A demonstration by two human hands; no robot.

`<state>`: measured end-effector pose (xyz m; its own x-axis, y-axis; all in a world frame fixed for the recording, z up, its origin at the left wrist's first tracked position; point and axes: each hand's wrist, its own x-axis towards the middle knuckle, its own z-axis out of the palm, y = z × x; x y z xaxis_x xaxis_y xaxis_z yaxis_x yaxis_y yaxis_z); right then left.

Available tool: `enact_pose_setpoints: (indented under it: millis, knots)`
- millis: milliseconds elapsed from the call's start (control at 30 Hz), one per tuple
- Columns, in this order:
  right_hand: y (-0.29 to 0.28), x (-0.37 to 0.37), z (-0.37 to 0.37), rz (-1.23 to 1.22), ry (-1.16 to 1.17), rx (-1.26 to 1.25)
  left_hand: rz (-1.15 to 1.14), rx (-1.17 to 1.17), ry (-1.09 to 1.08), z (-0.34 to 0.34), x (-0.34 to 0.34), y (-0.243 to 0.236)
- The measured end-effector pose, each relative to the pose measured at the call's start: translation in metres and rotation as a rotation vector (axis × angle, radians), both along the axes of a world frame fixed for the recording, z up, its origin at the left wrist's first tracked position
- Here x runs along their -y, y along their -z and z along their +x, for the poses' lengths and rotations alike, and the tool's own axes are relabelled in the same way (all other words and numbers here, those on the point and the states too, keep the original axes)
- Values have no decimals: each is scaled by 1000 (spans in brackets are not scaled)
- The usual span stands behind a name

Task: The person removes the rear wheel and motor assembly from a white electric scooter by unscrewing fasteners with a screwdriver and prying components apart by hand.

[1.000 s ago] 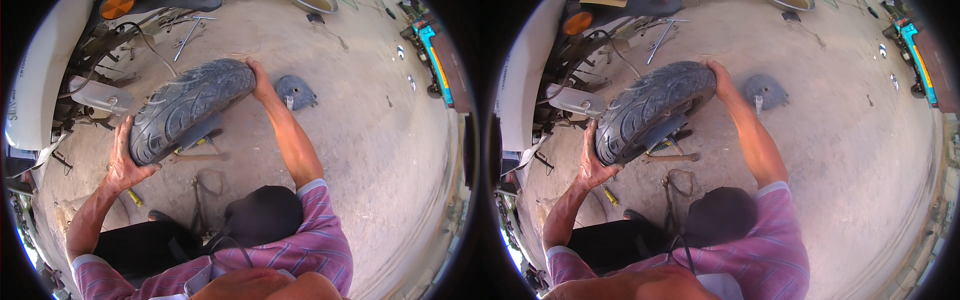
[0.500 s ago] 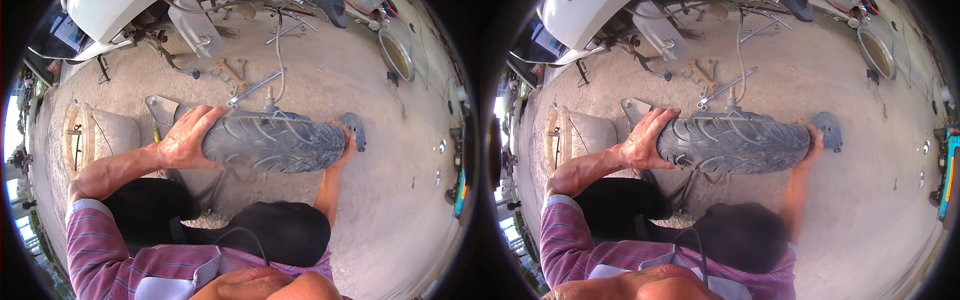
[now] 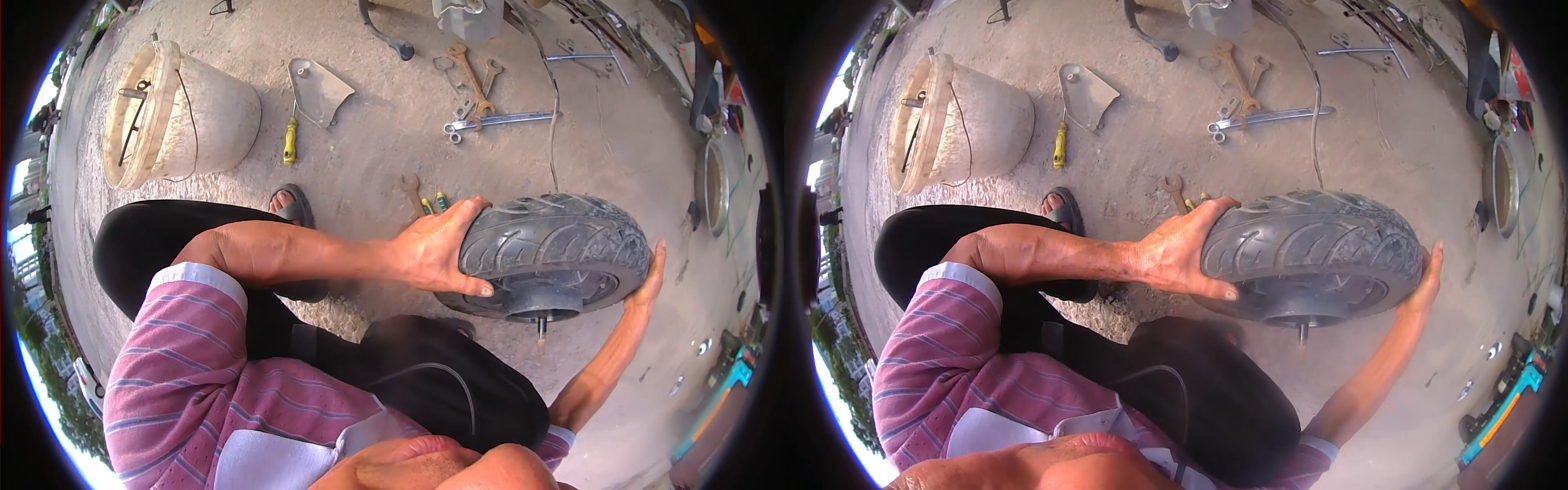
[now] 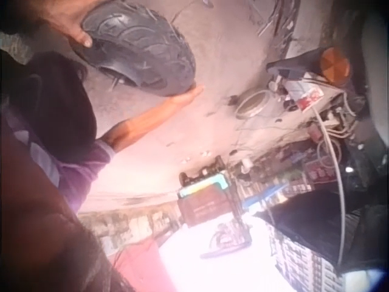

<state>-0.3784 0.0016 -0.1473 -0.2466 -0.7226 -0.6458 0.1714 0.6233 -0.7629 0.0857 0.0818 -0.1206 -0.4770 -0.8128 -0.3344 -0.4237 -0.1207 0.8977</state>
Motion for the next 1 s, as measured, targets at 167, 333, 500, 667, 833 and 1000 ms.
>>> enact_pose_setpoints:
  millis: [167,333,500,667,833,1000]
  knots:
    - [24,56,56,104,-71,-65,181,-67,-196,19,28,32]
    - [69,86,71,52,-283,-408,99,316,-129,28,53,47]
    - [84,79,56,4,-264,-345,74,262,-23,35,71,49]
    - [87,58,55,-57,-195,-330,37,340,166,36,99,48]
    - [113,11,22,-29,-158,-391,28,182,177,23,109,67]
    - [93,10,61,-40,-220,-536,238,108,113,23,118,28]
